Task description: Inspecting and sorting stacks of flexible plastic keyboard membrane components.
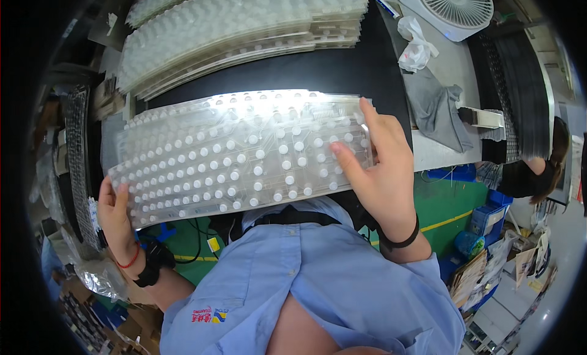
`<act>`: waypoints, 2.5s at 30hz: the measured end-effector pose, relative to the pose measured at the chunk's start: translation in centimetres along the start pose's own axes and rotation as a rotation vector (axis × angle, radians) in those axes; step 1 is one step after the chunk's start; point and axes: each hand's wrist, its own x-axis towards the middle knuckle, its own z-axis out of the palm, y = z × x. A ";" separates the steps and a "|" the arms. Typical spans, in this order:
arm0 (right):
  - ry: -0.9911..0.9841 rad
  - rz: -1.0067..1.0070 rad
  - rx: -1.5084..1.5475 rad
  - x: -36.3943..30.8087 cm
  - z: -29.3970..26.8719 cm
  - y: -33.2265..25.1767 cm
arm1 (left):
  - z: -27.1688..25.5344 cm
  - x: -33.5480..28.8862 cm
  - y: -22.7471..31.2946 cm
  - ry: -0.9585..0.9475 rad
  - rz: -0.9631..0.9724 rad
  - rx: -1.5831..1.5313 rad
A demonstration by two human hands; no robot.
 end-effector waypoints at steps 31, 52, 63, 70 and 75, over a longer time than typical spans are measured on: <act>0.801 0.296 0.993 -9.3 -11.5 13.5 | 9.3 -2.5 6.5 -0.320 0.713 0.022; 0.874 0.465 0.859 -6.8 -7.1 14.8 | 16.0 -2.8 10.2 -0.572 0.962 0.899; 0.505 -0.153 0.246 -5.2 -5.7 6.9 | 15.0 -2.7 10.6 -0.605 0.956 0.750; 0.108 -0.415 0.037 -0.2 -2.7 3.6 | 15.7 -2.4 13.3 -0.242 1.225 0.765; 0.253 -0.538 0.410 0.2 -2.4 0.8 | 12.9 -3.5 16.9 0.168 1.515 0.837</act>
